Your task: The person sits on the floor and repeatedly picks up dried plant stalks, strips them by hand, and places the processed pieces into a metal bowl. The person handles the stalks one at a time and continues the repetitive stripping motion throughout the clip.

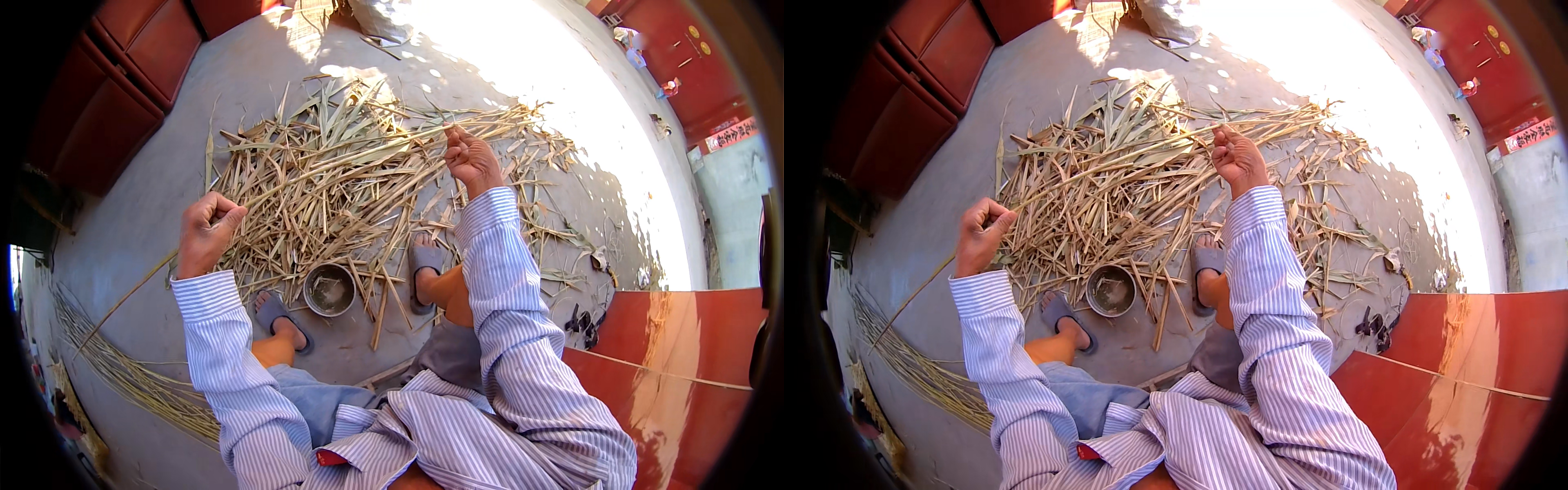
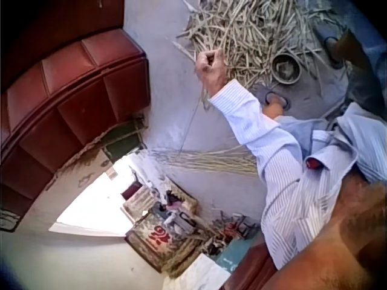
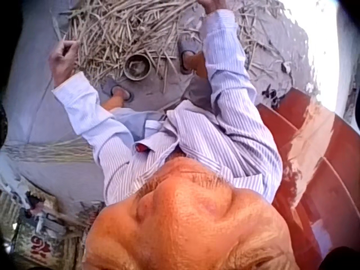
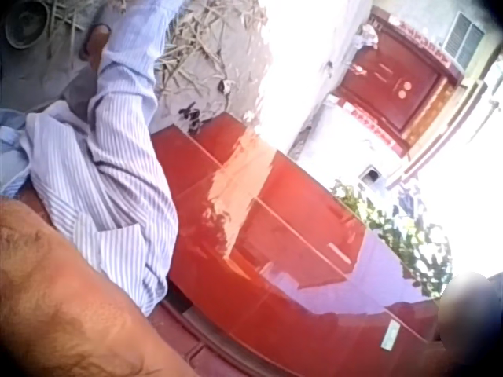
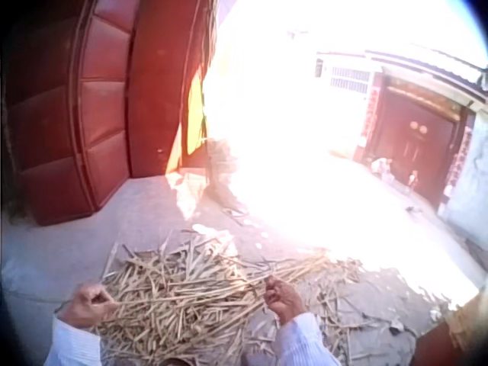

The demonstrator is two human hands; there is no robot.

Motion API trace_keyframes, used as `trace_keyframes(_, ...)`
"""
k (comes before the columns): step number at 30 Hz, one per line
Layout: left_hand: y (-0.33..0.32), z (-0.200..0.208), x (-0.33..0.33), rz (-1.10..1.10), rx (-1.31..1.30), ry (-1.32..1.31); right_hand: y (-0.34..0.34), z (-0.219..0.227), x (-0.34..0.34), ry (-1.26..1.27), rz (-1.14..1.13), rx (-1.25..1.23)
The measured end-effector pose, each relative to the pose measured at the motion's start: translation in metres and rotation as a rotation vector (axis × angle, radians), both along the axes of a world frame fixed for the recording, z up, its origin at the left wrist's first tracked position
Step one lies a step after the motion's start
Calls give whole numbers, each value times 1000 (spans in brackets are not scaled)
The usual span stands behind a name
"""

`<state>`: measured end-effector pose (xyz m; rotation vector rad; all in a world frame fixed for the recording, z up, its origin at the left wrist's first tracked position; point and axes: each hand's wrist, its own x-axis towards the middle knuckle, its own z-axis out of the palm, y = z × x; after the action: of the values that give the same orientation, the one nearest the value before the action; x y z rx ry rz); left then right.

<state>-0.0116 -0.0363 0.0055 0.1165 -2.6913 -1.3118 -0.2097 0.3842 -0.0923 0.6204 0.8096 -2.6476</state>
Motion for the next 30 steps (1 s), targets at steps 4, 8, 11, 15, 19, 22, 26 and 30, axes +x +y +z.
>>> trace_keyframes(4,-18,1,4,9,95,-124,-13,3,1,132,-26,75)
trace_keyframes(8,-5,4,2,31,94,-67,-39,22,14,248,-20,196)
trace_keyframes(11,46,-5,-19,1,-102,173,-63,33,28,272,-5,274)
trace_keyframes(15,73,-11,-29,24,-230,247,-74,39,35,308,-11,340)
trace_keyframes(19,64,-16,-30,-4,-54,175,-75,44,32,347,19,498)
trace_keyframes(22,58,-18,-27,-11,14,117,-75,46,33,356,90,494)
trace_keyframes(26,52,-20,-25,28,100,61,-81,47,33,437,124,547)
trace_keyframes(30,51,-22,-27,69,94,39,-83,49,35,515,115,842)
